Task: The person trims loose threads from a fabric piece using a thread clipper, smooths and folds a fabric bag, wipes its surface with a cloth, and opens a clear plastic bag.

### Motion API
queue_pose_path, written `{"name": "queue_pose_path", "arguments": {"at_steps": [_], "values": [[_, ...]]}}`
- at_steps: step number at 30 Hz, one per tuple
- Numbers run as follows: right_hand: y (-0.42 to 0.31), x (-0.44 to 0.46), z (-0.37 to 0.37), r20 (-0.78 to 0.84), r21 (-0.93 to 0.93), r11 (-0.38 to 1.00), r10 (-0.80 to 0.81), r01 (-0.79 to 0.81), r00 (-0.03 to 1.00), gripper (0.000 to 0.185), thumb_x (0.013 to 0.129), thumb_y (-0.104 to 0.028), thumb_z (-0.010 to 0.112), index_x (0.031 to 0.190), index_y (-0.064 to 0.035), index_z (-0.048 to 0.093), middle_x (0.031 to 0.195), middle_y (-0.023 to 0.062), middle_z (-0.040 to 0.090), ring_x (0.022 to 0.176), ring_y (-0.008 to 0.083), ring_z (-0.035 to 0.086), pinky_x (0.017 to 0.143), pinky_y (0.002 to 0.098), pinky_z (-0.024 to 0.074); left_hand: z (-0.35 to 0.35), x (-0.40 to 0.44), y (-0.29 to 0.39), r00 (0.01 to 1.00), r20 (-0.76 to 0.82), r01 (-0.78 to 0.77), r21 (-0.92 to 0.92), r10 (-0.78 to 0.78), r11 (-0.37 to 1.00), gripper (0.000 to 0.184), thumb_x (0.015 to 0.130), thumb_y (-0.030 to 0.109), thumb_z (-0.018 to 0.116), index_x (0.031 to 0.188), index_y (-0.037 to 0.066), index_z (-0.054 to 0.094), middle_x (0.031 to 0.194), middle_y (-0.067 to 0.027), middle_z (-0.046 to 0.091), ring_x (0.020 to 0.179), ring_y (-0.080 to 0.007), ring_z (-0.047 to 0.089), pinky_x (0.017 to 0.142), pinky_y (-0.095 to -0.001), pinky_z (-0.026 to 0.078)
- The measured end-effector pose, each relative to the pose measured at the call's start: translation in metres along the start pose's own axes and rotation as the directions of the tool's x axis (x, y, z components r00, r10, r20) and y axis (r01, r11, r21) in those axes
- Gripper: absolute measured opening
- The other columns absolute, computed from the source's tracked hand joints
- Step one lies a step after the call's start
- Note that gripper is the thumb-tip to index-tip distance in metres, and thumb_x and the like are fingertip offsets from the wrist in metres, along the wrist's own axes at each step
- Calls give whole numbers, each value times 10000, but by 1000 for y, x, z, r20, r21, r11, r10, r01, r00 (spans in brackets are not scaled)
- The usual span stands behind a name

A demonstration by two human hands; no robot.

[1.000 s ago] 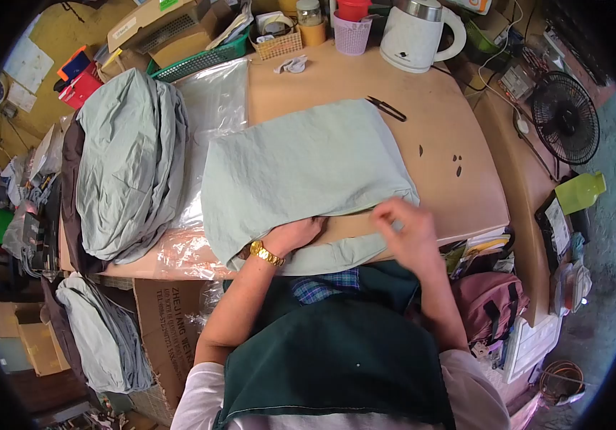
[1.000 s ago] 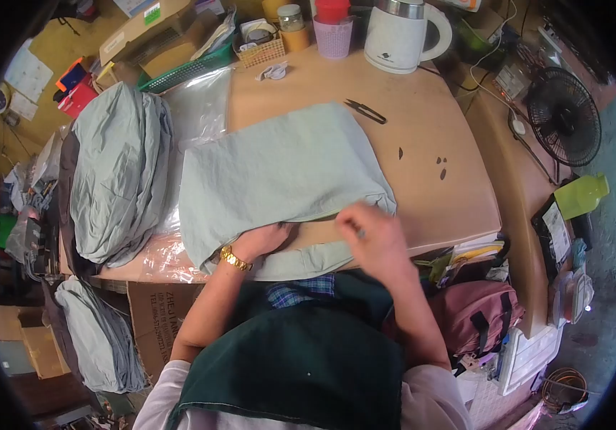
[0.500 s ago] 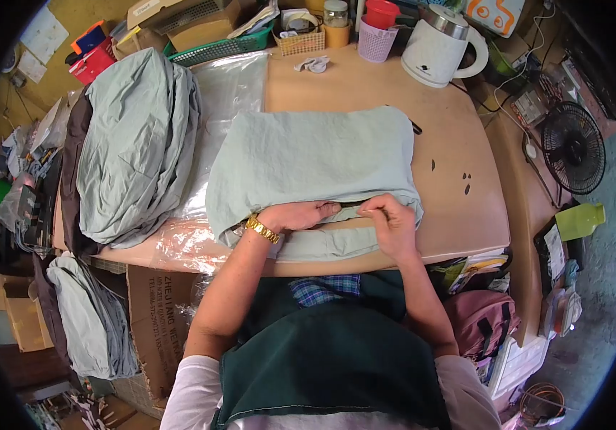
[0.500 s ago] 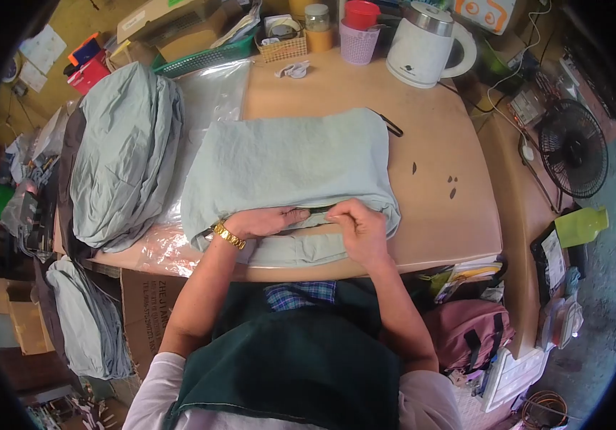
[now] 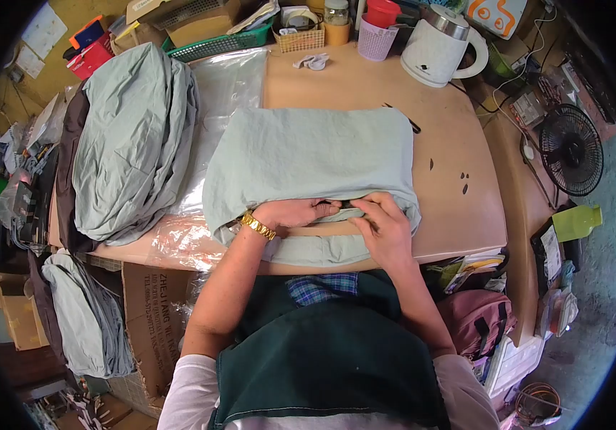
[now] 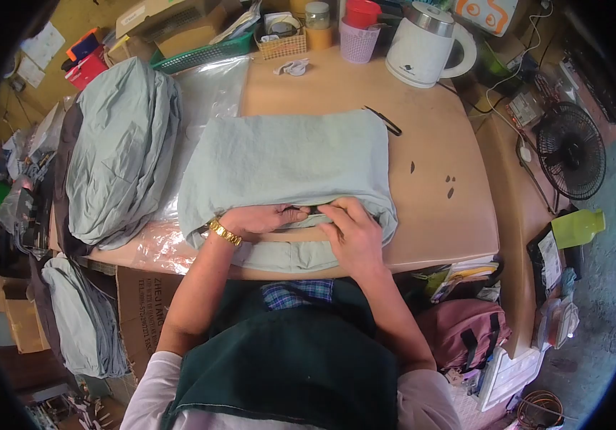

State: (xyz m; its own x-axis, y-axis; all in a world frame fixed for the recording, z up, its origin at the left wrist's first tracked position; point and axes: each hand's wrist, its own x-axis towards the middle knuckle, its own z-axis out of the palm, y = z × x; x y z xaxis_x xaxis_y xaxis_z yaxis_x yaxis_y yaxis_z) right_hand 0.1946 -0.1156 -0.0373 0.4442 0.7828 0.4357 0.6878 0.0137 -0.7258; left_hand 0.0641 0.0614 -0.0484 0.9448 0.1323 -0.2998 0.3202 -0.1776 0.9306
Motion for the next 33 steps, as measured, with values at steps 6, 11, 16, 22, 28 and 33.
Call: {"name": "queue_pose_path", "arguments": {"at_steps": [6,11,16,22,28,33], "values": [[22,10,18,24,-81,962,-261,262,965,134,742,58,672,849,-22,671,843,92,678,749,245,649,657,317,527,-2,0,2,998,26,58,-78,-56,995,470,1002,352,534,1327,13,538,1232,-57,626,1109,-130,530,993,-263,397],[26,3,20,-36,415,907,87,-65,996,89,900,69,573,878,5,631,849,89,686,745,140,636,710,269,525,-4,-1,0,1000,6,25,-32,-25,999,475,1010,362,514,1328,10,538,1242,-59,621,1100,-142,528,994,-270,397],[27,-8,18,18,471,879,80,-79,997,66,936,59,536,903,6,557,799,66,631,733,108,599,701,247,512,-1,1,0,993,-7,113,-50,-114,992,464,1012,360,506,1299,1,561,1231,-60,629,1090,-154,527,985,-285,401],[31,-11,14,109,510,810,271,-288,956,59,963,-14,528,905,-24,524,749,34,589,663,81,547,641,219,471,34,-13,20,901,-374,45,585,220,810,408,935,306,566,1172,-22,613,1077,-276,634,971,-401,614,880,-412,479],[35,7,9,171,555,740,345,-380,923,83,957,-41,530,875,-36,541,719,16,588,621,68,522,588,214,444,90,-46,50,813,-396,-154,560,426,814,432,817,55,677,1218,13,522,1057,-200,634,927,-397,621,795,-411,512],[11,5,12,-18,324,937,145,-132,989,36,903,-24,599,873,-27,579,767,61,608,639,142,551,598,260,461,84,-7,21,644,-570,-283,442,510,851,402,770,33,717,1141,28,561,998,-188,647,879,-369,637,747,-395,517]]}}
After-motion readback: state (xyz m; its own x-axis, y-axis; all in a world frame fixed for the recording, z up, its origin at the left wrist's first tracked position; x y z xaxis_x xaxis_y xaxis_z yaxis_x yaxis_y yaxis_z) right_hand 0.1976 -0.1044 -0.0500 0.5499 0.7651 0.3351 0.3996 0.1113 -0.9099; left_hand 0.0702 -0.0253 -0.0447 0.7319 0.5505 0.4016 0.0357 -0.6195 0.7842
